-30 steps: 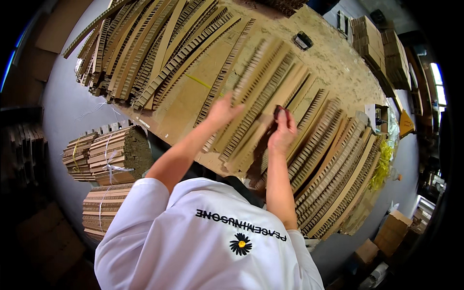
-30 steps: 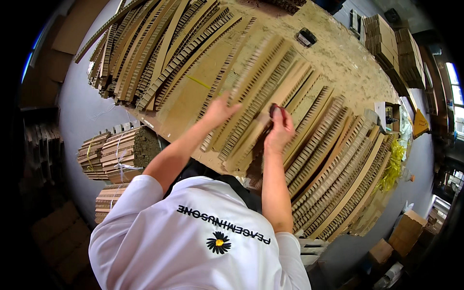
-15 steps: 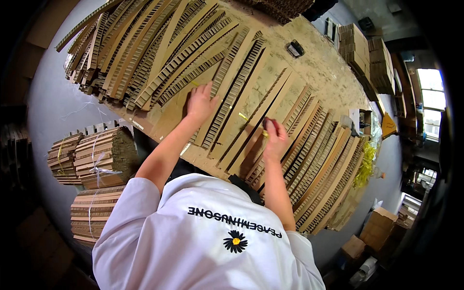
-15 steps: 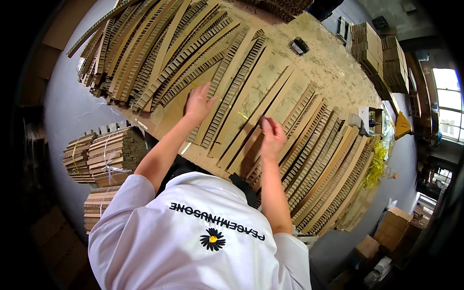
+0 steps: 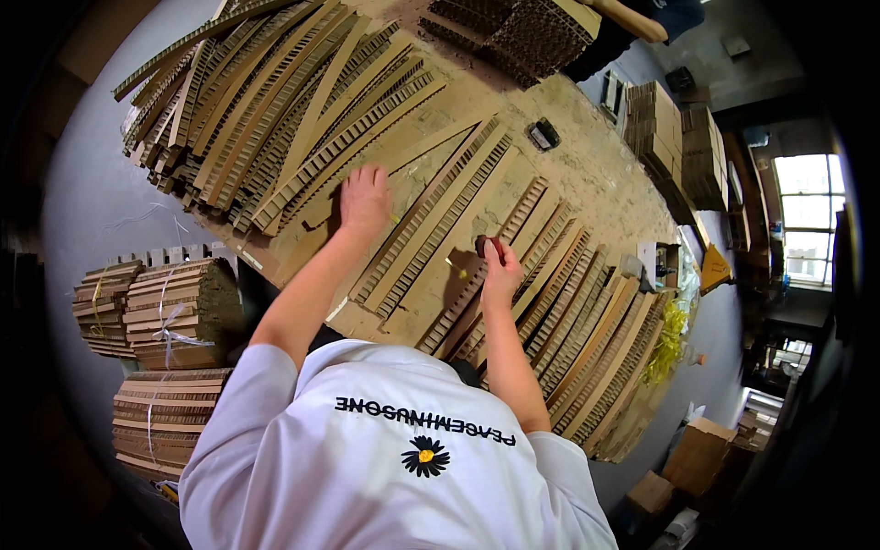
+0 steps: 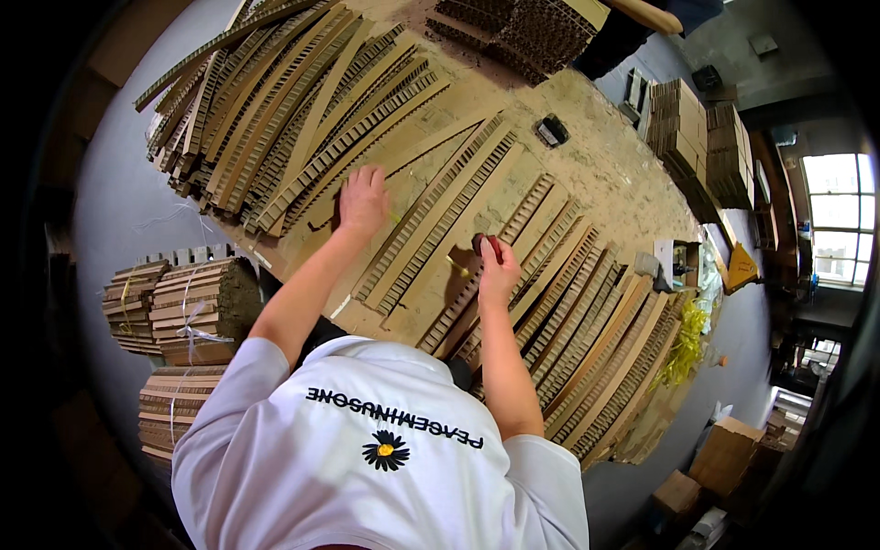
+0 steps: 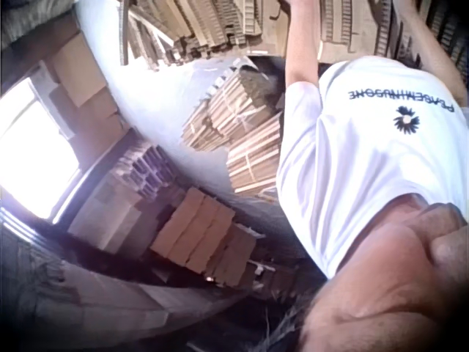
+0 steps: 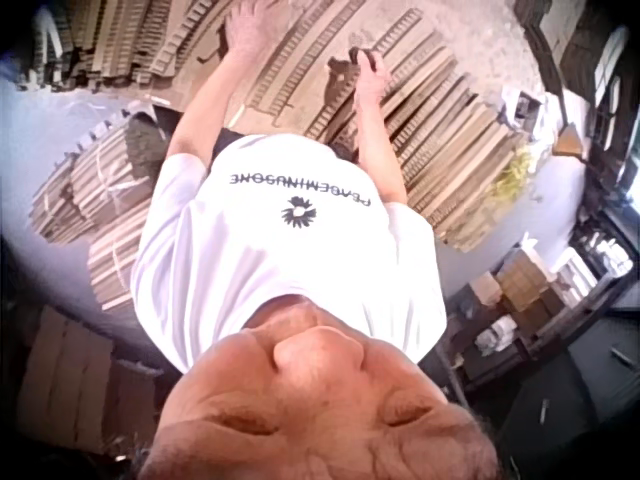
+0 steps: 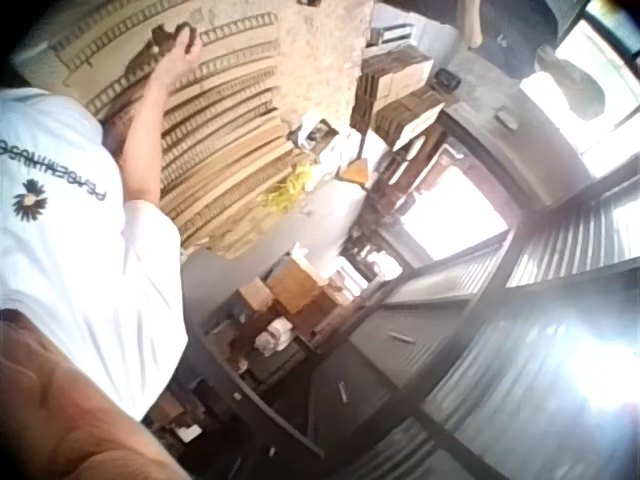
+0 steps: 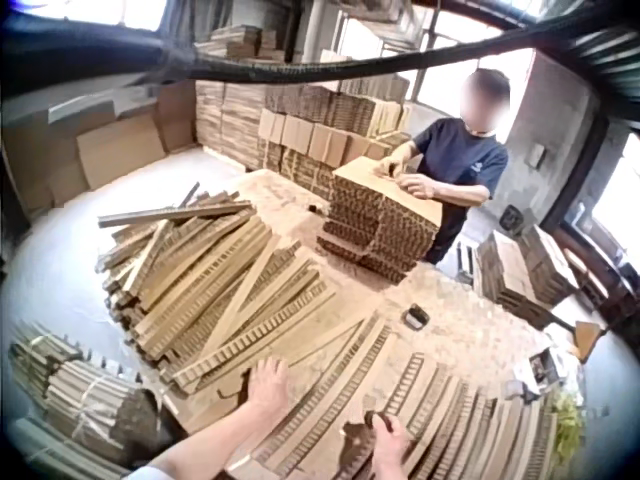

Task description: The person marks multiple thin wooden slats on a workbench using a red marker. They pick up each slat, draw a line along its length, and place it back on the table. The process is repeated for several pieces.

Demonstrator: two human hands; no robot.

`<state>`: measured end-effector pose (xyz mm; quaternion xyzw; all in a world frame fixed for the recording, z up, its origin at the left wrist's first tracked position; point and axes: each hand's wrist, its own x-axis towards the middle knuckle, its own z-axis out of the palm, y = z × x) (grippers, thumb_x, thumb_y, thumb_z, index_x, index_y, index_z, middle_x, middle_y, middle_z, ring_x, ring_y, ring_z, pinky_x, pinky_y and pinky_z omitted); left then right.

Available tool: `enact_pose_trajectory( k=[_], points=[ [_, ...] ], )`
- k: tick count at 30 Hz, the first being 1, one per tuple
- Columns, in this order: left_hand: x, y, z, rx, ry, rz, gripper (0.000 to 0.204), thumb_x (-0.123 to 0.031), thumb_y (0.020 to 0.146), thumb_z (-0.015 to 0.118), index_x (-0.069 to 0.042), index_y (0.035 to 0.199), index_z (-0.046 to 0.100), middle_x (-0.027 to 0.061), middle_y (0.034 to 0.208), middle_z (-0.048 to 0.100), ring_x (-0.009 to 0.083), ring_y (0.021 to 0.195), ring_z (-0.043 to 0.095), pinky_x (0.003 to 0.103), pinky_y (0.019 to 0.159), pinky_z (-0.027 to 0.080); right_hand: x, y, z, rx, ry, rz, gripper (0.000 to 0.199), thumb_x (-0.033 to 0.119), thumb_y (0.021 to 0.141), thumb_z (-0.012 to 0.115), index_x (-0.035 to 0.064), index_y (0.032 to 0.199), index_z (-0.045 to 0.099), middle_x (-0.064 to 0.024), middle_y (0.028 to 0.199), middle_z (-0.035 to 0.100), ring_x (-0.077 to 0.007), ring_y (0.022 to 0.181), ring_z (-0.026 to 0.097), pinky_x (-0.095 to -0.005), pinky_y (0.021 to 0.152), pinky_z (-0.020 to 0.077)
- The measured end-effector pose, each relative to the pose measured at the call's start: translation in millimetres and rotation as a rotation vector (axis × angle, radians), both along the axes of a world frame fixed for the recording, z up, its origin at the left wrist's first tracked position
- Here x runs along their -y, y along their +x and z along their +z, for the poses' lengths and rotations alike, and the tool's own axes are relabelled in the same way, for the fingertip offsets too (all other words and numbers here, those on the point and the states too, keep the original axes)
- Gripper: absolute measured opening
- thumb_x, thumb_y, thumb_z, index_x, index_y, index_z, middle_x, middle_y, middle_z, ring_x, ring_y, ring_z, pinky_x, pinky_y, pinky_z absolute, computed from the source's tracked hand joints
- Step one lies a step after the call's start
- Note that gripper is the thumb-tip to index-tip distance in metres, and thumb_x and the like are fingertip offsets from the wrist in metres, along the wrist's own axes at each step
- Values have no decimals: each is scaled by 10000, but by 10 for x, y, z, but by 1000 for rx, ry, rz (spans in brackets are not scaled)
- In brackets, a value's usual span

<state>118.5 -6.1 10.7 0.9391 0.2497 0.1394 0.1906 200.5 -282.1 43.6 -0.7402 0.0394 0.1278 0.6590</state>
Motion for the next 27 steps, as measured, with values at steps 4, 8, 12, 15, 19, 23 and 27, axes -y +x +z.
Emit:
enact_pose_trajectory(
  k=[4,8,12,15,19,23,27],
  points=[
    [-350,59,-295,-151,273,17,568,-112,918,678,-106,1458,501,112,1294,612,332,1203,578,449,997,489,26,81,-45,-4,100,-77,304,193,999,784,-27,1206,746,-18,1063,731,-118,969,663,-277,912,530],
    [-177,-132,285,-25,222,-83,624,-70,885,671,-139,1489,532,111,1251,607,311,1167,581,432,938,496,312,67,-102,1,106,-84,258,172,998,789,-21,1164,753,-11,1021,732,-109,923,662,-272,884,537],
    [-631,-275,626,-69,623,192,633,-90,869,682,-50,1483,533,130,1214,612,309,1130,585,437,886,492,226,29,-142,42,60,-65,231,196,1004,781,-14,1099,767,13,950,710,-87,864,618,-266,804,514],
    [-867,-313,637,-355,501,163,634,-89,887,680,-3,1488,500,176,1225,617,334,1156,592,468,947,499,100,-3,-131,81,-52,-24,243,182,1003,775,-37,1108,762,-11,991,733,-114,900,649,-286,845,533],
    [-1099,-267,1046,-266,474,220,648,-130,915,696,0,1509,473,193,1208,632,339,1139,611,487,944,509,166,-36,-144,63,-8,-61,225,158,1009,762,-29,1136,759,-29,1021,746,-129,922,675,-308,877,547],
    [-1715,-241,1477,-442,473,458,792,-421,970,752,-22,1562,408,205,1326,599,322,1215,579,491,985,500,189,-25,-166,40,53,-61,237,158,1013,759,-34,1152,753,-21,1008,741,-117,911,668,-285,863,541],
    [-1622,-376,1346,1,546,227,665,-379,915,791,-75,1458,559,171,1402,561,376,1329,496,530,1087,442,169,63,-117,39,86,-74,242,122,1002,767,-38,1184,759,-27,1047,756,-111,946,684,-263,875,546]
  ],
)
